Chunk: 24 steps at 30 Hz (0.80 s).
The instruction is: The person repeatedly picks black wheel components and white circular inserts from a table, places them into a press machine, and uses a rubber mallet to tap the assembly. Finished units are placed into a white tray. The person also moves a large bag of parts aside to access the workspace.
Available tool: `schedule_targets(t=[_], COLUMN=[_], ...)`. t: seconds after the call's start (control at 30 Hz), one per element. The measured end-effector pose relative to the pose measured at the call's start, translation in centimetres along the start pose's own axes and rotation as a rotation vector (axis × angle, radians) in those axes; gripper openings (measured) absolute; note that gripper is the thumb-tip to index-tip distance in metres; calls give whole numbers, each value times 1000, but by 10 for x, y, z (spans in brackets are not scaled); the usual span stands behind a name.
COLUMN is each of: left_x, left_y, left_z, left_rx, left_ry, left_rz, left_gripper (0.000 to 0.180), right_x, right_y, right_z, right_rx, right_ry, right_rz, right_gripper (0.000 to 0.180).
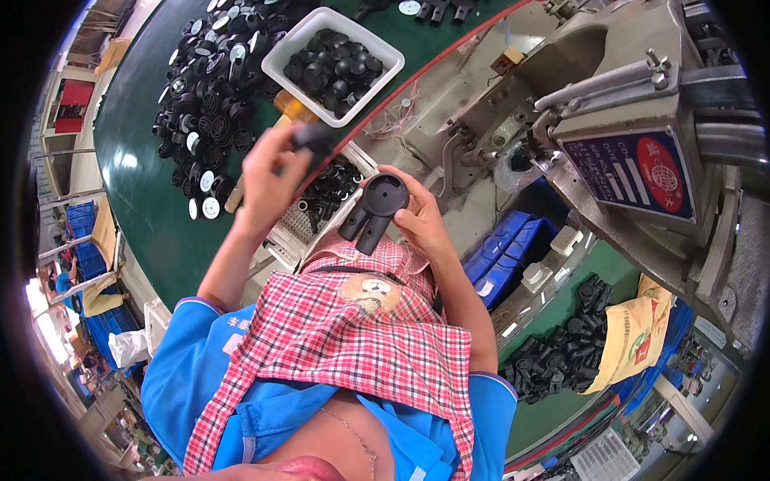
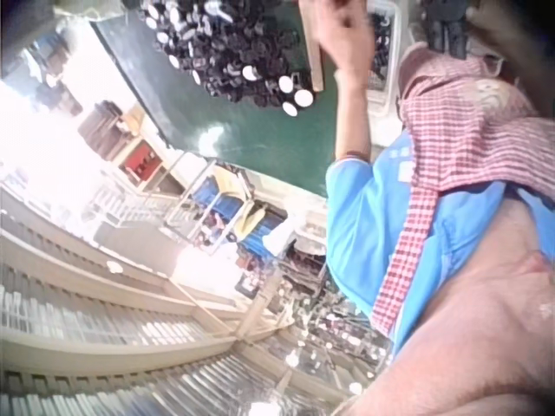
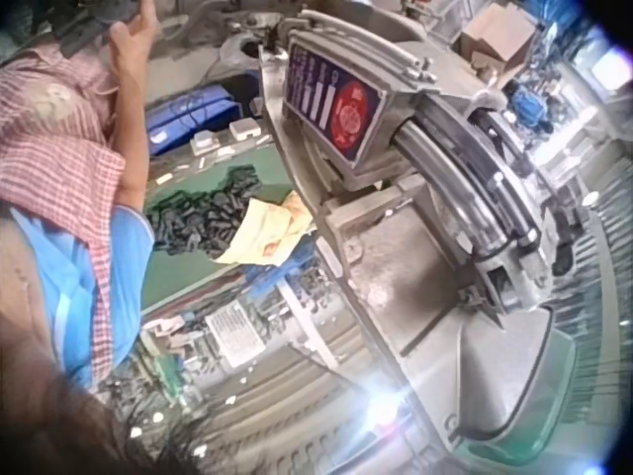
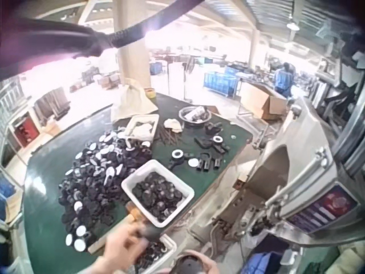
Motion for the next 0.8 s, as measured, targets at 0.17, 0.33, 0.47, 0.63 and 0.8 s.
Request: schedule_targets(t=[0.17, 0.33, 0.47, 0.63, 0.8], left_x=[-21, -22, -24, -27, -42], left_y=[-52, -68, -87, -100, -106], left_z=[-46, -62, -83, -94, -111], left_rx=[-204, -76, 37, 36, 23], left_ry=[90, 178, 307, 217, 121], left_rz=[-358, -532, -617, -589, -636], left_gripper=[35, 31, 29, 29, 33], right_x=[3, -2, -10, -18, -29], right_y=[5, 23, 51, 75, 98], right_z=[7, 12, 21, 13, 9], right_rx=[-42, -194, -448, -547, -636], right_ry=[-66, -124, -231, -206, -368], right_rz=[20, 34, 137, 337, 532], right_gripper=[80, 81, 83, 91, 96])
Point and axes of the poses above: each hand's wrist, its own x-axis towards the middle knuckle, its own z-axis out of the back of the hand, y = z × x, the point moved 10 cm from there along x, towards the middle knuckle, and after that the axes turned 7 degrees about -y, right-handed, at the moved point
